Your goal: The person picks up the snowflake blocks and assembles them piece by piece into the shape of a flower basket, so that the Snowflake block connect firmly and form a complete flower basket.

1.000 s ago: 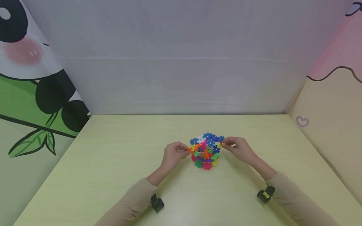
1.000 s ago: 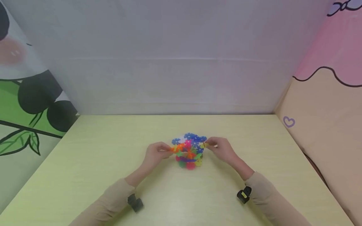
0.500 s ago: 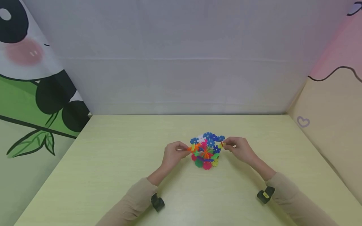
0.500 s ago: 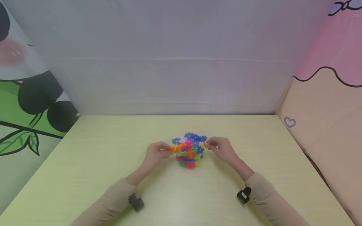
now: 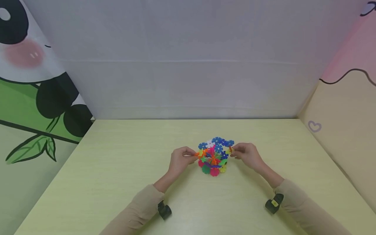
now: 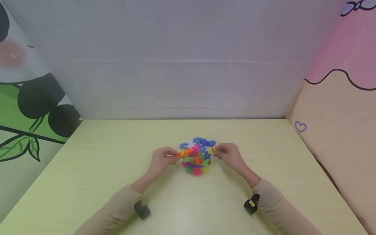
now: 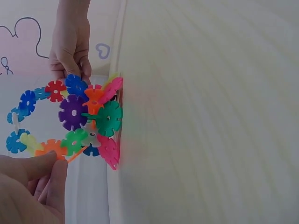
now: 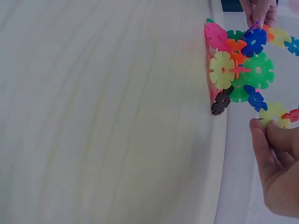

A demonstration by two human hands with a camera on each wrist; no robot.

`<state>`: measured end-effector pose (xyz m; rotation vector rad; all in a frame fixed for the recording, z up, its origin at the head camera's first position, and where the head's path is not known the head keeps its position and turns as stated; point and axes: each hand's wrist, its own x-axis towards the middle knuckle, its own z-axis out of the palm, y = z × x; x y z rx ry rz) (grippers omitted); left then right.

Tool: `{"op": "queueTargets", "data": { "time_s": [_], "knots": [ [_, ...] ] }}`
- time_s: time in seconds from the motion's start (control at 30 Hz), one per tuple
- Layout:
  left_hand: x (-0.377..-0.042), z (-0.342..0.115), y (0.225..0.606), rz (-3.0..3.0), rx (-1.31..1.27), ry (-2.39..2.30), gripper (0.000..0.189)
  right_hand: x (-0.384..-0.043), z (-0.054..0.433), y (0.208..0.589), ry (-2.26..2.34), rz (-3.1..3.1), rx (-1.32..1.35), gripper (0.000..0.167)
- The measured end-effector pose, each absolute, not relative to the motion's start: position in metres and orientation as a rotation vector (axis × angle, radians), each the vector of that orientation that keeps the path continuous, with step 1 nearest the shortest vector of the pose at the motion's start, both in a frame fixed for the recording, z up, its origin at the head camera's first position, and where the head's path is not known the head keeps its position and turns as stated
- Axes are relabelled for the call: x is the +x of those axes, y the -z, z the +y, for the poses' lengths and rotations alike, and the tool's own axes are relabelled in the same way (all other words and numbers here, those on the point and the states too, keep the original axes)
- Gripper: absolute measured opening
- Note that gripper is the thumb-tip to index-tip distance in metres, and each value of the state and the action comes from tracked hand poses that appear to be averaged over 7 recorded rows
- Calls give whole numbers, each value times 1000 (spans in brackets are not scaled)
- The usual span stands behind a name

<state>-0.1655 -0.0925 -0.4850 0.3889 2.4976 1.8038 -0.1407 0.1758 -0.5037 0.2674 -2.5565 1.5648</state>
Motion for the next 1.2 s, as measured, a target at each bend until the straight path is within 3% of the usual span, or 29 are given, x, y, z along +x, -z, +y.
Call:
{"op": "queueTargets", "data": {
  "time_s": [0.2, 0.47, 0.63, 0.73, 0.87, 1.0, 1.2],
  "knots": [
    [-166, -93, 485, 2520, 385, -1775, 8, -140, 175, 505, -1582, -2539, 265, 13],
    [-161, -100, 484, 2497, 404, -1758, 10, -122, 167, 495, -1245, -2603, 219, 21],
    [-158, -106, 484, 2540, 464, -1716, 8, -104, 150, 487, -1179, -2442, 104, 11],
    [-157, -109, 484, 2557, 498, -1694, 9, -97, 132, 485, -1174, -2428, 234, 6],
    [-157, -110, 482, 2566, 527, -1675, 10, -96, 107, 485, -1106, -2567, 459, 12],
    [-157, -110, 481, 2576, 520, -1661, 10, -104, 92, 487, -990, -2730, 532, 23],
    [-155, -103, 481, 2563, 475, -1676, 11, -114, 100, 488, -921, -2838, 622, 24]
  ]
}}
